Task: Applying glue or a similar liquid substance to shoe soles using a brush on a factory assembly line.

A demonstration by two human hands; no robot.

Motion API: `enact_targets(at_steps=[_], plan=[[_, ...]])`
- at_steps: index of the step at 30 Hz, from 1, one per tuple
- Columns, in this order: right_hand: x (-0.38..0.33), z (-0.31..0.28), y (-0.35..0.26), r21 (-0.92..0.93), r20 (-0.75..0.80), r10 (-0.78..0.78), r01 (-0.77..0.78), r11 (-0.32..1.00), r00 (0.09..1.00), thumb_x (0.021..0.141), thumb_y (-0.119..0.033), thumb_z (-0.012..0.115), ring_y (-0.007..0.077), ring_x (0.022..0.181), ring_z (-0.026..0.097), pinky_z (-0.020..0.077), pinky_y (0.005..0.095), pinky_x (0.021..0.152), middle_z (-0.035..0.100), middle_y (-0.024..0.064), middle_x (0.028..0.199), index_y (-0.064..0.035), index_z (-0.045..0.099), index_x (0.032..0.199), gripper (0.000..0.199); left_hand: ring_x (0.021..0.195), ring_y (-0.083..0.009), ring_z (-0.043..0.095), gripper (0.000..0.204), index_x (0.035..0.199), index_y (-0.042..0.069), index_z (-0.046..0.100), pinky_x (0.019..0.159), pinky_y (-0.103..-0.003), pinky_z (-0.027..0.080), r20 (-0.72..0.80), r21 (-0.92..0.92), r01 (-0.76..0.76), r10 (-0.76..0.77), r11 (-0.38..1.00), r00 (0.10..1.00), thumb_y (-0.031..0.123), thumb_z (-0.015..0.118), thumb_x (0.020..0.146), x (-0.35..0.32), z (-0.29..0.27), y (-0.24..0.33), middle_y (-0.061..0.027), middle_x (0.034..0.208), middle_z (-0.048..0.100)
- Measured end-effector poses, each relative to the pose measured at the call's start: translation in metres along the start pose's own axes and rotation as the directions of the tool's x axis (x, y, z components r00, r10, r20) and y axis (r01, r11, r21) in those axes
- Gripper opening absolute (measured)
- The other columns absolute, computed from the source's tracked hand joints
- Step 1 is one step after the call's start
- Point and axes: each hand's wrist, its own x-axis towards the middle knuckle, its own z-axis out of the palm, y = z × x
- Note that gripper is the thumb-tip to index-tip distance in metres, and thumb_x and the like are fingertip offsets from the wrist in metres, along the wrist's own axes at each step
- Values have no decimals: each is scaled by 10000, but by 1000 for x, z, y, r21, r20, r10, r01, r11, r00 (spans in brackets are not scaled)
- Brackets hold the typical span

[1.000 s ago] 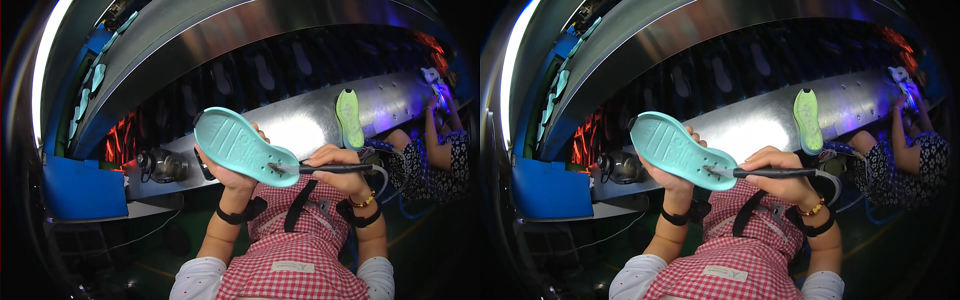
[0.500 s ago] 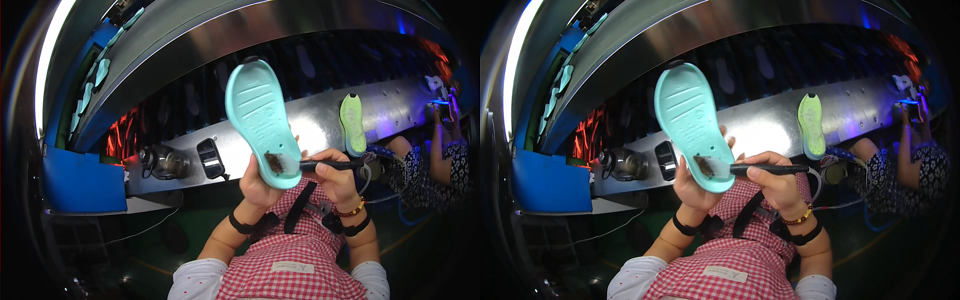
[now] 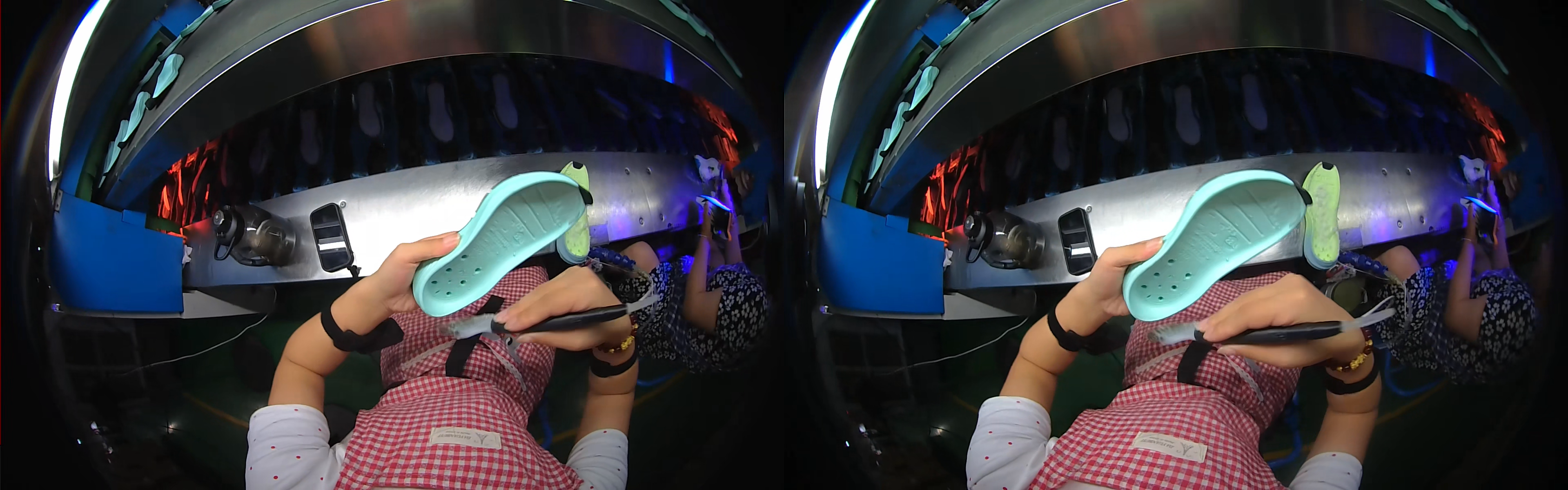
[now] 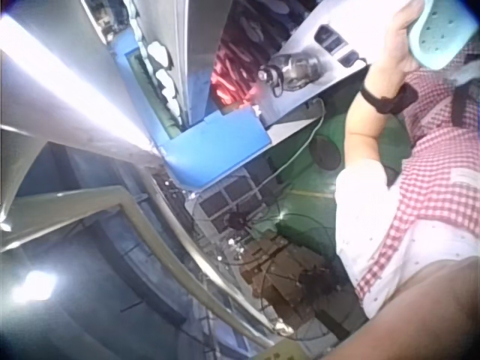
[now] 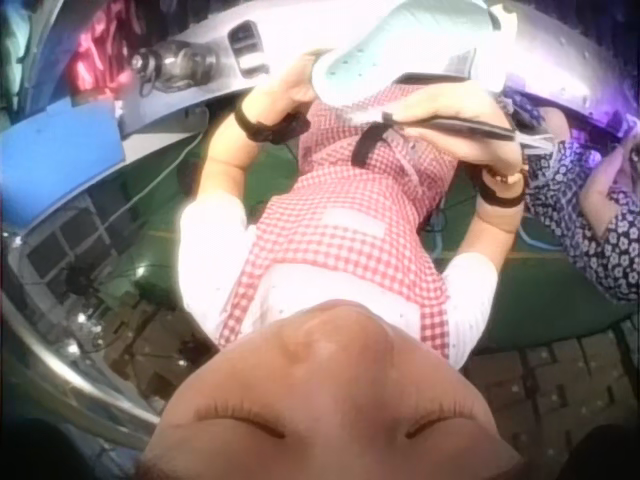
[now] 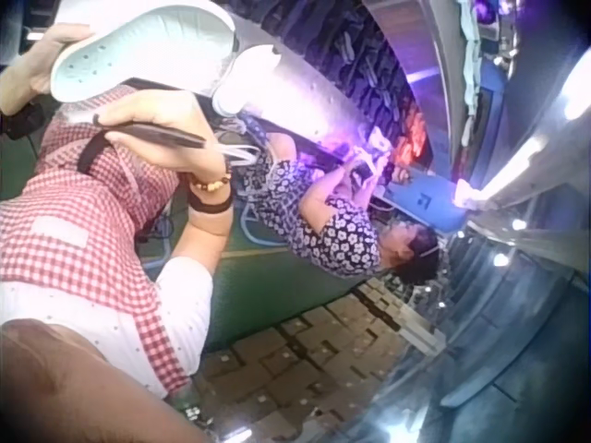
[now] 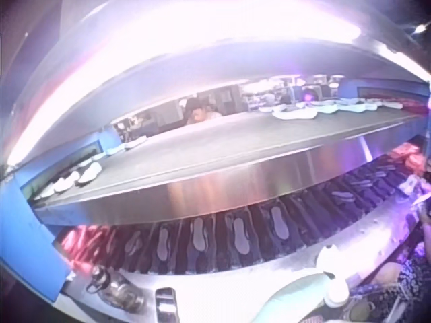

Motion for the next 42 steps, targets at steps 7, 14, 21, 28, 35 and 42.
enact_targets(at_steps=[7,14,21,28,35,42], plan=[[3,-12,-5,-138,230,50,-18,990,972,670,-2,684,234,845,638,516,291,737,647,141,899,-8,648,871,204,1032,-253,523,544,1260,-51,361,866,-338,430,-124,404,181,-142,897,982,300,448,853,-3,28,9,-210,1160,492],[-8,-13,6,-94,95,34,-25,995,995,692,-29,673,235,850,638,509,297,750,651,124,894,-1,646,875,187,1026,-249,521,565,1238,-70,396,868,-333,423,-58,385,143,-130,912,990,323,456,837,-14,19,22,-224,1179,482],[-14,-7,15,-105,-132,27,-41,994,991,681,-7,676,227,870,633,512,284,755,645,131,921,-26,656,880,201,909,-228,576,561,1199,-70,442,792,-299,460,-70,410,4,28,912,997,335,475,812,-27,6,26,-208,1075,551],[-18,-1,6,-136,-293,-53,14,991,955,652,43,682,223,847,637,509,280,755,639,147,933,4,642,892,246,903,-215,574,572,1212,-76,427,781,-279,460,-63,415,-80,116,906,991,337,451,817,-39,6,31,-206,1078,550],[-22,10,-5,-157,-108,-77,59,986,991,630,-24,711,209,737,638,497,280,651,659,121,860,-25,659,839,216,1005,-277,553,624,1184,-38,467,890,-366,432,-126,-189,-168,146,968,981,481,378,848,-40,-16,33,-193,1151,522],[-8,33,43,246,-369,312,-232,941,876,710,7,657,65,675,557,426,172,573,634,86,799,25,647,902,193,1102,-353,453,930,1302,42,307,931,-484,370,-9,-269,-336,346,903,938,756,100,743,7,-14,-18,-206,1180,465]])
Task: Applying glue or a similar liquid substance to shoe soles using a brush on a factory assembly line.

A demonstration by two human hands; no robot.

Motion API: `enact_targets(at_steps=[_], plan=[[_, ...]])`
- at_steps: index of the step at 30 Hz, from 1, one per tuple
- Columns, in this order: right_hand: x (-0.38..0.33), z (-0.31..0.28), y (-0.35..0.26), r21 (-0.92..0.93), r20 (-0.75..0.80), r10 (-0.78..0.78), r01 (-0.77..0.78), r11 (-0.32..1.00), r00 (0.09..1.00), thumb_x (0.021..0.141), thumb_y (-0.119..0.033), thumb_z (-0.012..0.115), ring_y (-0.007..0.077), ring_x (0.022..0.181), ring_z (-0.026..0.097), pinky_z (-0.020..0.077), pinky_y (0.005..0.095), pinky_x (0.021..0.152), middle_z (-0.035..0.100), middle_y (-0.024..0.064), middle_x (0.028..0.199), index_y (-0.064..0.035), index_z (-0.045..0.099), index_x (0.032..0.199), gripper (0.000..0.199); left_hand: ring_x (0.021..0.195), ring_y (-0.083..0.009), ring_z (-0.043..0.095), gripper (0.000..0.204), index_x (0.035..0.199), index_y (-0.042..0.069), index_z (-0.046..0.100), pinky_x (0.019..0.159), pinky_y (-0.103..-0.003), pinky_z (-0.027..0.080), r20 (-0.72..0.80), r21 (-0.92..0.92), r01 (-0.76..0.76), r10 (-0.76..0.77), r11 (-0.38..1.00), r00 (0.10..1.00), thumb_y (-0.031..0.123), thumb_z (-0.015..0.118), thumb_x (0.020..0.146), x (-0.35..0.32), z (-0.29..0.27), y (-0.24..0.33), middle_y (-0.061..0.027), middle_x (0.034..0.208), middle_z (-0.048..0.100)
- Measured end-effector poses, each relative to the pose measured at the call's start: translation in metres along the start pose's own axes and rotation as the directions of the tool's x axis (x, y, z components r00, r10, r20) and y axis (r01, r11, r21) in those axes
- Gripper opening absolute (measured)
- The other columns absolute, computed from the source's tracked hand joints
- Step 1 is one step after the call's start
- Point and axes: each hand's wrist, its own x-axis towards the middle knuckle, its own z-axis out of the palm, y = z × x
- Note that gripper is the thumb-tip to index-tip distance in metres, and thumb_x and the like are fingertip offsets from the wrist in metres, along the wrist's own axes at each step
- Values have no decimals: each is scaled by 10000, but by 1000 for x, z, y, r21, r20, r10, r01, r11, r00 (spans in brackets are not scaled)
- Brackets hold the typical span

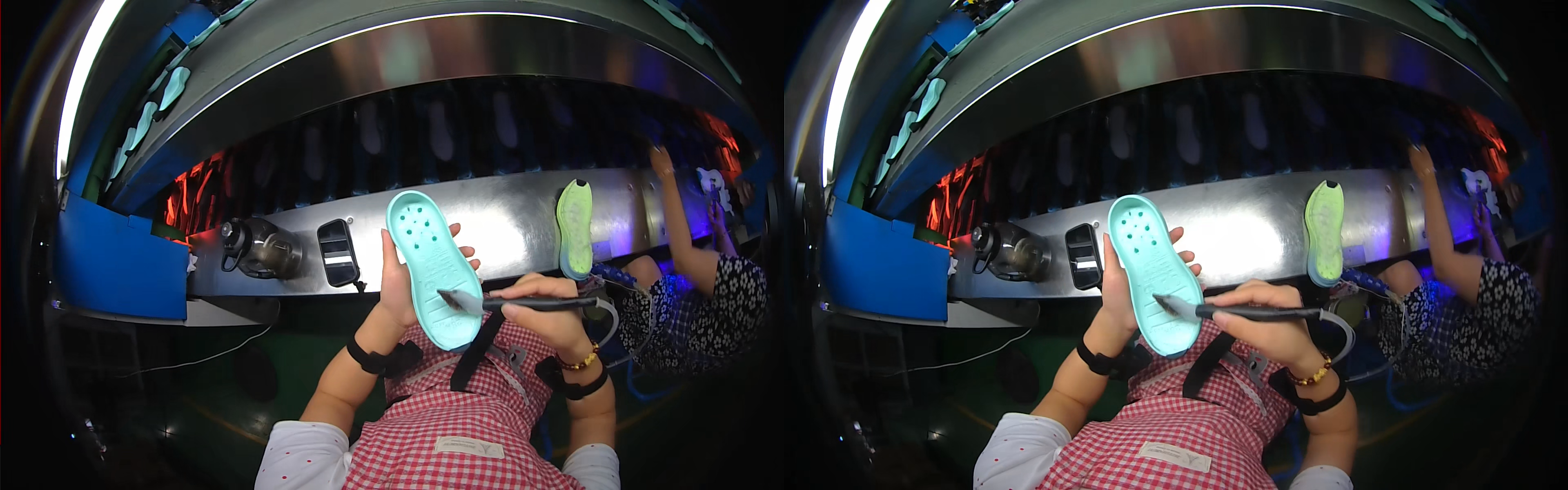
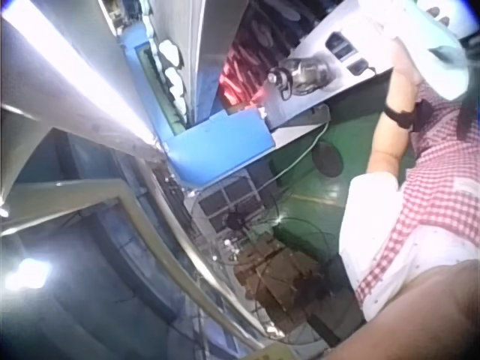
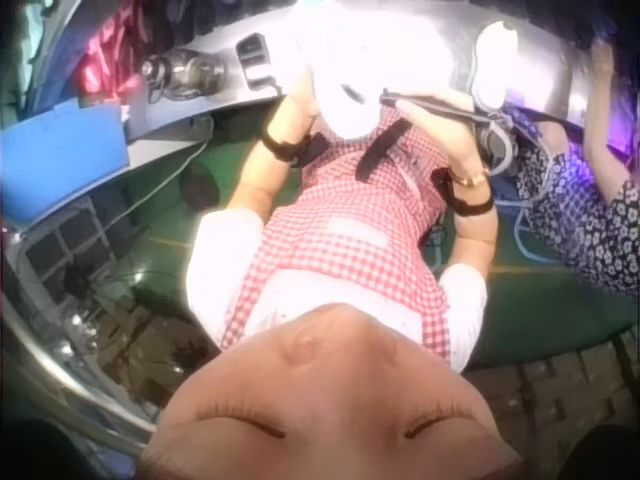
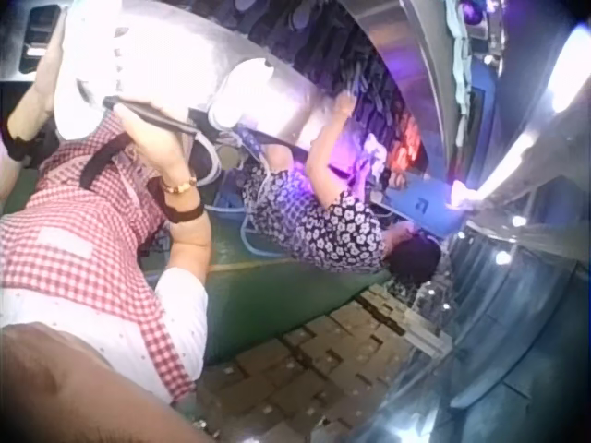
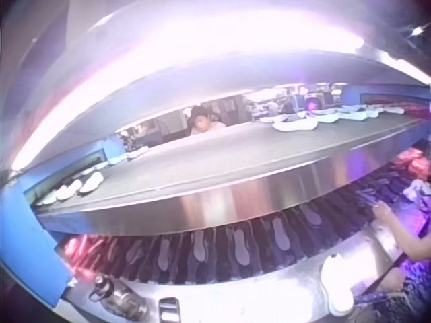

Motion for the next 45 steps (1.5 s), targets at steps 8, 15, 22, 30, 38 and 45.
enact_targets(at_steps=[8,15,22,30,38,45], plan=[[16,18,-2,-439,122,-454,458,773,883,645,-37,671,224,609,577,444,301,561,610,108,723,-27,638,865,223,972,-290,521,912,1227,41,373,913,-486,380,-266,82,-178,194,981,944,770,139,731,4,3,-20,-155,997,546],[3,-1,-37,-253,273,-282,351,902,920,655,-49,686,198,652,599,460,269,587,633,100,738,-28,655,847,195,923,-275,521,917,1211,25,373,927,-476,367,-161,24,-179,181,984,970,777,180,724,1,11,-14,-126,958,538],[6,14,-34,-130,306,-322,374,918,896,653,-9,693,164,692,605,480,255,631,640,103,773,-21,653,887,238,919,-256,516,904,1208,26,388,933,-463,362,-90,-72,-284,277,956,957,773,222,726,8,21,-14,-116,957,537],[2,1,-29,-102,333,-293,343,934,896,648,4,699,196,729,623,486,257,662,656,103,851,-27,655,904,261,949,-267,537,858,1147,63,472,948,-489,351,-33,74,-385,388,920,921,771,246,716,10,25,2,-124,998,549],[2,-10,-15,-35,317,-199,221,975,927,694,17,657,174,934,572,451,273,800,633,112,926,3,638,896,204,957,-258,535,807,1175,91,446,951,-489,353,-28,181,-405,417,896,909,747,294,730,13,33,8,-123,1010,536],[4,6,8,626,7,48,-42,779,999,734,40,577,273,910,589,469,381,843,593,212,962,48,555,907,175,1116,-297,463,739,1263,83,377,1001,-507,291,-176,283,-269,325,921,929,655,301,801,6,54,4,-142,1246,442]])
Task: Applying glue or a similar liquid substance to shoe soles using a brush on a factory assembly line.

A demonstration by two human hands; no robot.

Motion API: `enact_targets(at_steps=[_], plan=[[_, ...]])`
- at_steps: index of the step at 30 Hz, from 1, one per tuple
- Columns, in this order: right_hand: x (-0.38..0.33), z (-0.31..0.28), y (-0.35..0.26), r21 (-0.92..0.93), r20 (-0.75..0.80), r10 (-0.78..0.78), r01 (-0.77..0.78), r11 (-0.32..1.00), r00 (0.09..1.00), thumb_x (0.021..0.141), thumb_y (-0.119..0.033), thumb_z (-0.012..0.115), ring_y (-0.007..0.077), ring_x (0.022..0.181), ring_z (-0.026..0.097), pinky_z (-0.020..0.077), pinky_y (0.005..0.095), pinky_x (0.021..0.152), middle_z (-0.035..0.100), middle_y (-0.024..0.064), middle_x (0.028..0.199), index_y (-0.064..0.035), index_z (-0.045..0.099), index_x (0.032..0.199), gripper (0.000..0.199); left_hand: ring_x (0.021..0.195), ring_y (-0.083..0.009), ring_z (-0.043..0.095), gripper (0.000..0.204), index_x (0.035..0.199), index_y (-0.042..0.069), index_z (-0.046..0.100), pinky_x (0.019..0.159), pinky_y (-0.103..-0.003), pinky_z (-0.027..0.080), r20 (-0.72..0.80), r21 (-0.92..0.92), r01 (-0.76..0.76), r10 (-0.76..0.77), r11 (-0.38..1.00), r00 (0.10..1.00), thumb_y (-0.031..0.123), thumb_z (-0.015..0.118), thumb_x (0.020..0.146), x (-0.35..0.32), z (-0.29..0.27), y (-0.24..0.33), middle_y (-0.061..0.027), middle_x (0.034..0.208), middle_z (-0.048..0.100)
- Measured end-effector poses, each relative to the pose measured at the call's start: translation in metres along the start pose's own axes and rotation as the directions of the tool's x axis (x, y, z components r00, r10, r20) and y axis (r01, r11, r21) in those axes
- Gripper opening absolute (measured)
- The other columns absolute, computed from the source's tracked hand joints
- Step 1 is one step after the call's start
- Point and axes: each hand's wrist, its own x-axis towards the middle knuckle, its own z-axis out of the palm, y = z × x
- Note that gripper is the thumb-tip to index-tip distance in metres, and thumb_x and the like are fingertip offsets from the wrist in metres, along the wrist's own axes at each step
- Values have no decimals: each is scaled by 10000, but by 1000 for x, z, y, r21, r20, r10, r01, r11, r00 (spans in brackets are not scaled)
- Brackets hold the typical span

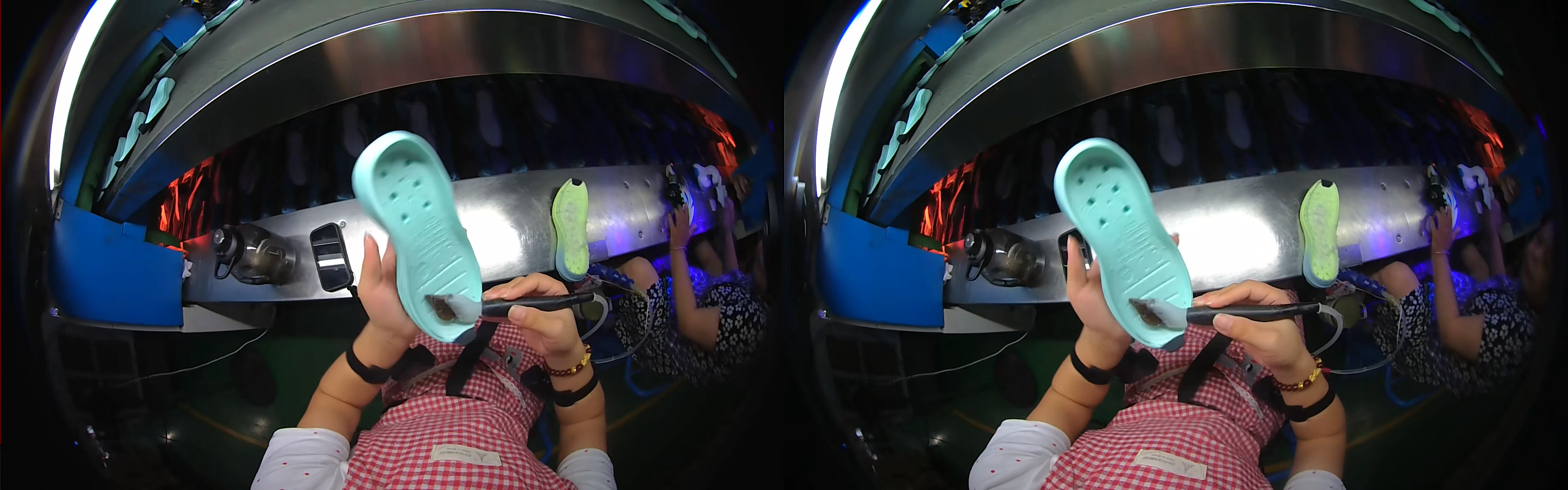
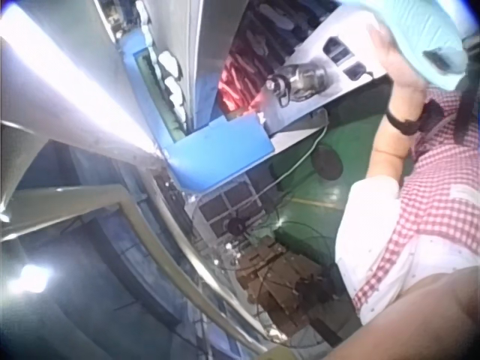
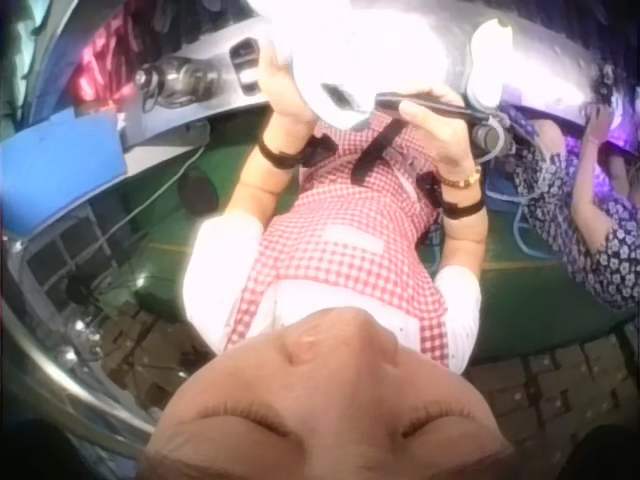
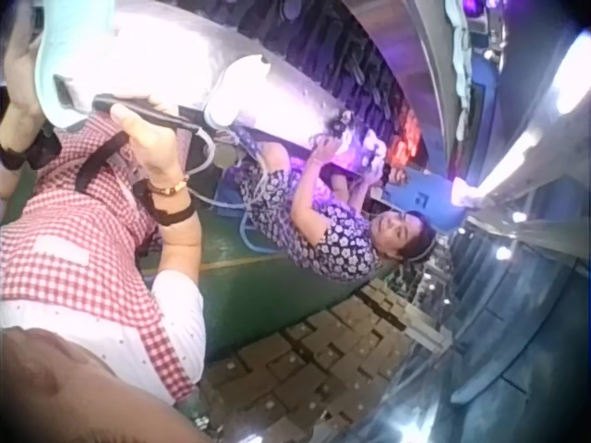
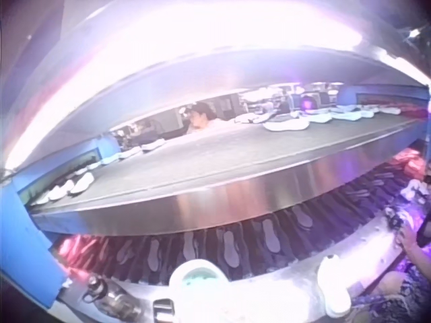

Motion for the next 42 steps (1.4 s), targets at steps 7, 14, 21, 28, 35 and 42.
enact_targets(at_steps=[7,14,21,28,35,42], plan=[[-8,16,-3,-314,140,-69,110,943,988,752,48,588,186,913,589,465,289,814,615,158,966,35,595,925,174,1148,-346,426,551,1375,103,143,949,-506,362,155,-221,59,-24,973,988,360,251,900,-6,-10,-16,-164,1321,341],[5,20,-18,-545,253,-109,235,805,961,695,38,644,181,895,605,472,279,802,634,148,932,32,621,890,197,1129,-342,447,584,1358,91,187,930,-512,383,101,-283,81,-54,956,993,359,370,872,1,-10,-16,-182,1283,378],[7,22,-22,-583,187,-129,216,784,974,676,49,650,201,861,621,486,285,778,639,143,917,28,626,873,200,1104,-334,469,583,1331,79,240,918,-498,403,104,-215,30,-8,976,995,349,431,850,4,-10,-13,-185,1252,406],[16,16,-38,-635,345,-65,284,718,936,667,42,652,227,854,627,496,306,771,641,159,890,26,633,854,189,1107,-355,465,606,1333,91,250,908,-555,388,98,30,-23,20,999,995,348,466,829,6,-13,-9,-195,1266,395],[9,24,-40,-615,388,-38,290,734,921,661,27,668,238,835,631,500,313,764,647,145,867,25,634,839,181,1079,-364,486,606,1340,87,243,903,-544,396,190,-77,83,-67,994,980,365,441,840,12,-8,-1,-199,1255,407],[15,14,-57,-716,512,-46,456,529,858,673,-56,683,245,803,641,507,294,675,654,124,872,-34,652,877,208,990,-234,568,476,1268,-23,348,853,-358,485,179,-57,526,-510,849,841,209,467,869,12,-8,7,-176,1136,512]])
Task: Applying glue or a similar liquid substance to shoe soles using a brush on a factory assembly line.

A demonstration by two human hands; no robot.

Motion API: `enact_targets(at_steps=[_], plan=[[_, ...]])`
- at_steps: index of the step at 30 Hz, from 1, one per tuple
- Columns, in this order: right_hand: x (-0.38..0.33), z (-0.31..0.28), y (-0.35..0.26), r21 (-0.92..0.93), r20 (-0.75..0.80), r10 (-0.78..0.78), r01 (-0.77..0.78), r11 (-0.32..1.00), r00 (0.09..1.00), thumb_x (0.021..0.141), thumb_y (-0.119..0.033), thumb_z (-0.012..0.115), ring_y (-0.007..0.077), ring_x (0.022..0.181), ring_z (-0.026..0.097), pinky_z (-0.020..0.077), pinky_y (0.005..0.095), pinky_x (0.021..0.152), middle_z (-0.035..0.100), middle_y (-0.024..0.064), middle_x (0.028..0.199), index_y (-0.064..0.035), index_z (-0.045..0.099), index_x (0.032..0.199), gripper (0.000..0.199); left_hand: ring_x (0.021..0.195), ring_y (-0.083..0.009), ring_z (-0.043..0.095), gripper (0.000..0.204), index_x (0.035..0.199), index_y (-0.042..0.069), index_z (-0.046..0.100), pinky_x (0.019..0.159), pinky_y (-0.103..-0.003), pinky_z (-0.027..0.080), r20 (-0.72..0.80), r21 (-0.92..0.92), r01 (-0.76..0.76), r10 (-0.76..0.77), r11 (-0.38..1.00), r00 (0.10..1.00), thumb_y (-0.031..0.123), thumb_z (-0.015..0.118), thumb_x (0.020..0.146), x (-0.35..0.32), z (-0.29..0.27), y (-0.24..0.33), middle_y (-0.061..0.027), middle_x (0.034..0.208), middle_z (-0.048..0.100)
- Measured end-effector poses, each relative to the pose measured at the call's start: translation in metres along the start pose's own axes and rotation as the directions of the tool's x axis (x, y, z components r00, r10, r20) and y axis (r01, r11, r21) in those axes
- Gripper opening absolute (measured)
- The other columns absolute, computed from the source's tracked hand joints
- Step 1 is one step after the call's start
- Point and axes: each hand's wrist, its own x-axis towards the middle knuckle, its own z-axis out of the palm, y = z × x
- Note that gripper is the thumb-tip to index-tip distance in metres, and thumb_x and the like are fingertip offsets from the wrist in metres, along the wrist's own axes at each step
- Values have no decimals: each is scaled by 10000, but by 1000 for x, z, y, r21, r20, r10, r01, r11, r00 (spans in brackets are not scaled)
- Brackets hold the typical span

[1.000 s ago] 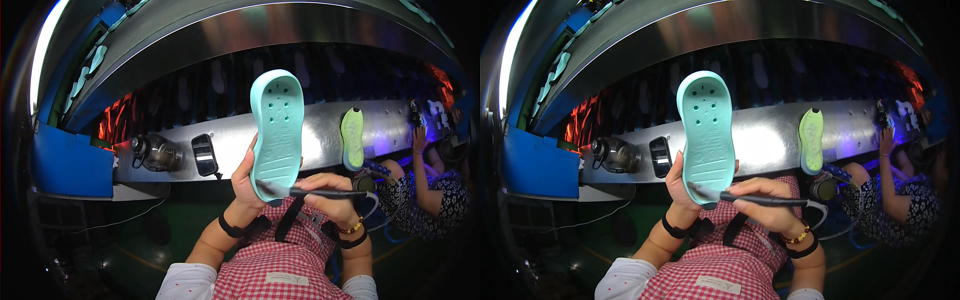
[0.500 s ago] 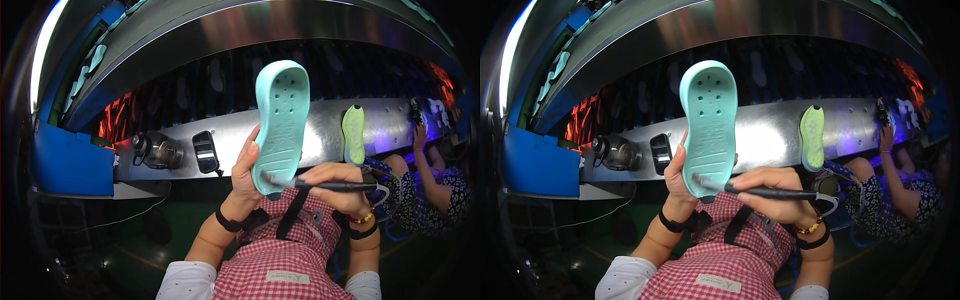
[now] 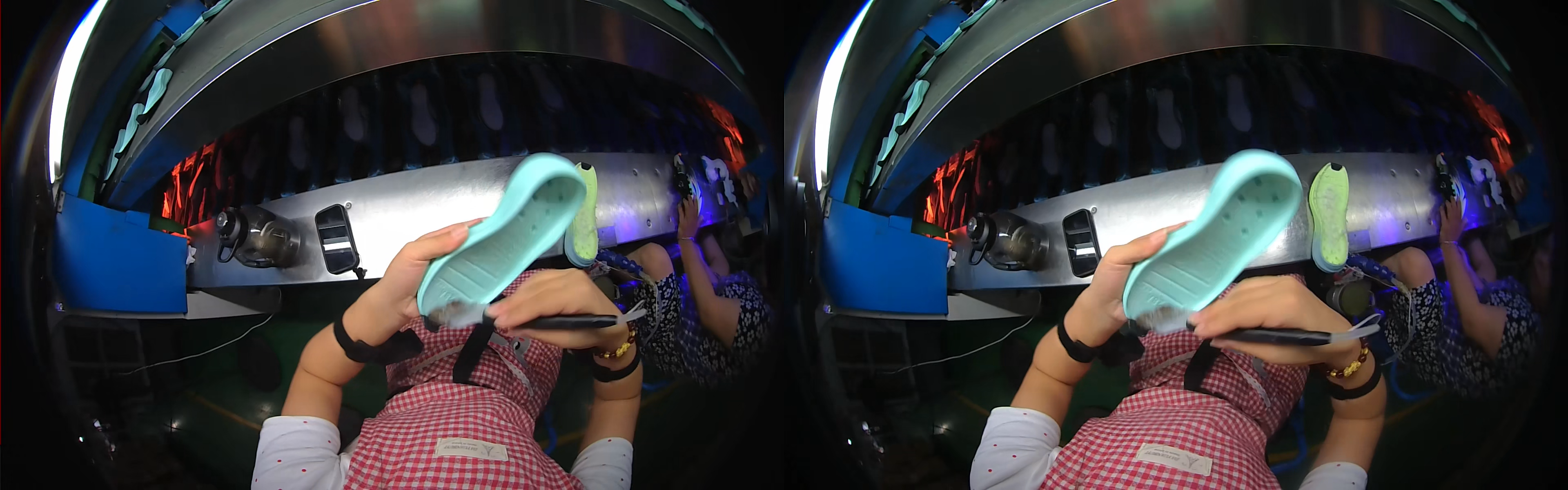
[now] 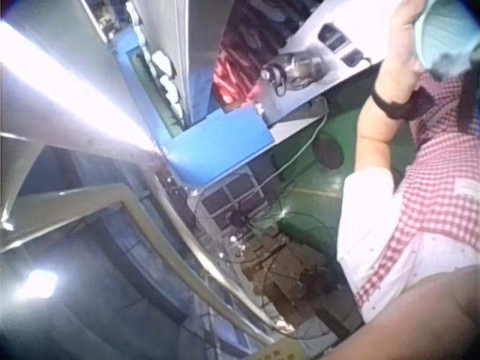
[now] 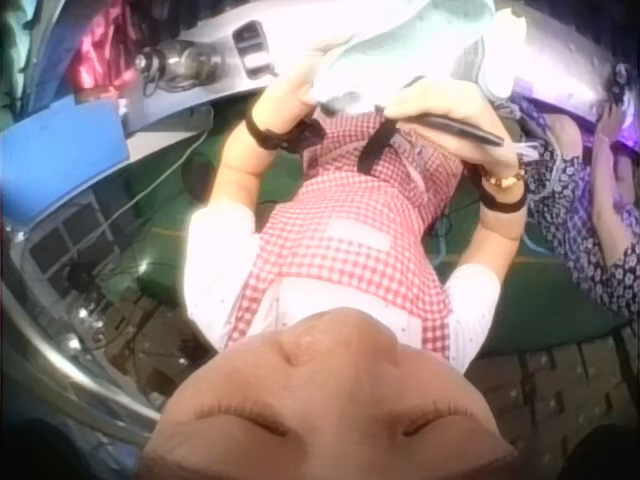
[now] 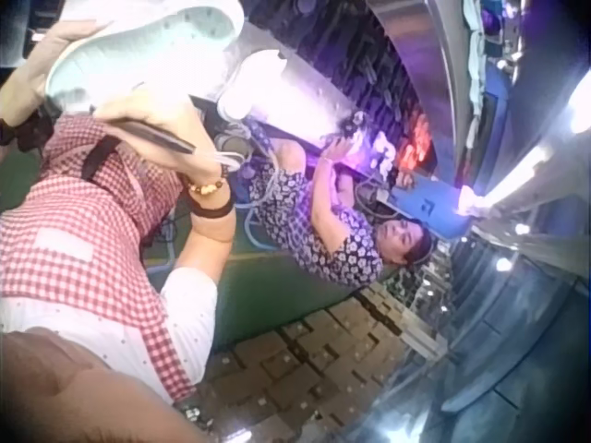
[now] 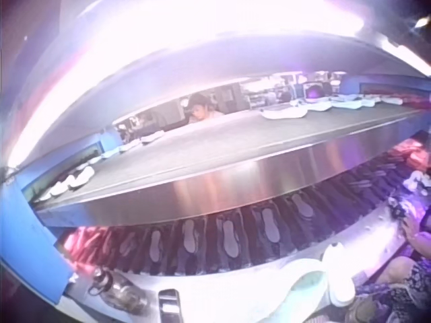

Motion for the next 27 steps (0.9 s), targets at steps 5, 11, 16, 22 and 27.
enact_targets(at_steps=[5,11,16,22,27], plan=[[-4,-10,-8,-28,288,28,-20,999,957,730,-92,636,219,811,641,510,284,670,653,93,911,-60,654,898,172,906,-199,600,435,1224,-45,415,774,-285,509,-89,210,138,-122,968,989,191,486,865,-7,2,6,-179,1063,554],[-1,-12,-14,-332,474,127,43,942,871,735,-104,540,189,822,631,499,271,679,643,28,962,-126,636,948,234,958,-210,575,465,1200,-71,440,827,-275,473,-161,379,260,-214,888,963,220,524,847,-10,0,4,-196,1130,527],[-2,-25,-12,-308,380,145,-23,951,914,734,-96,531,186,805,631,500,266,668,644,27,950,-122,637,939,232,947,-196,578,445,1194,-62,453,822,-264,477,-181,395,269,-212,878,960,212,530,851,-13,3,4,-193,1126,530],[-16,-24,-2,-266,261,69,3,964,963,705,-40,599,200,778,634,475,269,617,643,45,970,-95,637,927,232,968,-188,569,435,1201,-60,446,829,-264,476,-190,394,251,-189,884,963,198,519,858,-18,-3,5,-195,1124,529],[-30,-23,6,-289,281,220,-136,948,934,720,-62,637,243,785,632,502,301,706,640,115,944,-20,621,957,242,963,-201,576,461,1223,-58,416,830,-276,480,-194,443,182,-105,878,975,207,508,857,-18,-13,3,-201,1131,521]])
